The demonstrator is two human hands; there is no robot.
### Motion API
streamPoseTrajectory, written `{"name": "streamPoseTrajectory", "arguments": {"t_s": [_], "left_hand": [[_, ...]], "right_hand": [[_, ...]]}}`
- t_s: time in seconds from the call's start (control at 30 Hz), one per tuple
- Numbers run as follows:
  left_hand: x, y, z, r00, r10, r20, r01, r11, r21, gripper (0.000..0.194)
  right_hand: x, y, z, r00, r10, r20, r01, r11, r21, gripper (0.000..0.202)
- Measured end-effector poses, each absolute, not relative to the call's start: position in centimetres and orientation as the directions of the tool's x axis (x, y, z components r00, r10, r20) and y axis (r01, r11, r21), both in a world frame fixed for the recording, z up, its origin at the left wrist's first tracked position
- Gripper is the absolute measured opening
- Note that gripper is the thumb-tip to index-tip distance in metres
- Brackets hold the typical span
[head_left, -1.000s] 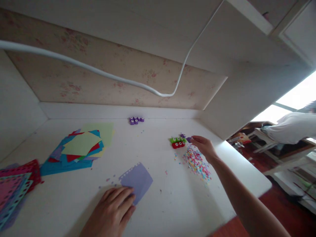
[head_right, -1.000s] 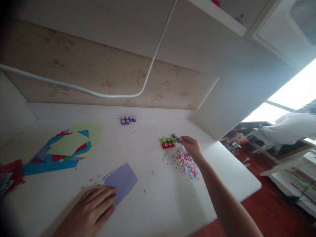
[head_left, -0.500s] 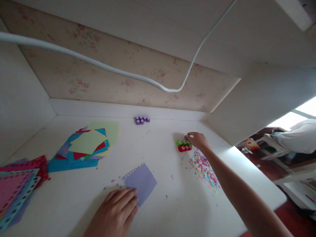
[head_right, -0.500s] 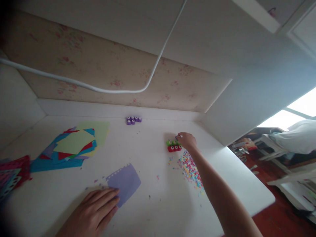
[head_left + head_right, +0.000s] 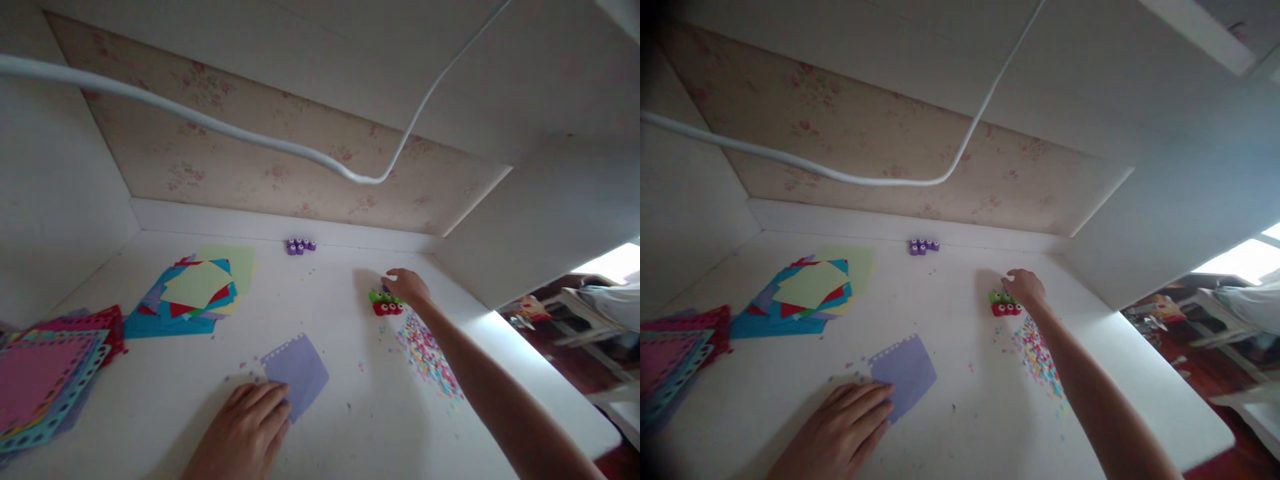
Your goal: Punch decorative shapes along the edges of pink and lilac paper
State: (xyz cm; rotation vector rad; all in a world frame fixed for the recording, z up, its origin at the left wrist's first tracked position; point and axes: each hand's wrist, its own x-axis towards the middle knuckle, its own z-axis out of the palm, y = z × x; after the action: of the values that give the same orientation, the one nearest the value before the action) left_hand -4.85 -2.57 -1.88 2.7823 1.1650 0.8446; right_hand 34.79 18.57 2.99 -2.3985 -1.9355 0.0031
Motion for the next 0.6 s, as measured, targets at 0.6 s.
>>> {"name": "streamPoseTrajectory", "arguments": {"t_s": [0.6], "left_hand": [[-4.4, -2.1, -4.7, 0.445, 0.625, 0.641, 0.689, -0.696, 0.200, 0.023]], "right_hand": [[12.9, 28.7, -0.4, -0.150, 0.984, 0.100, 0.931, 0.174, -0.320, 0.029]]}}
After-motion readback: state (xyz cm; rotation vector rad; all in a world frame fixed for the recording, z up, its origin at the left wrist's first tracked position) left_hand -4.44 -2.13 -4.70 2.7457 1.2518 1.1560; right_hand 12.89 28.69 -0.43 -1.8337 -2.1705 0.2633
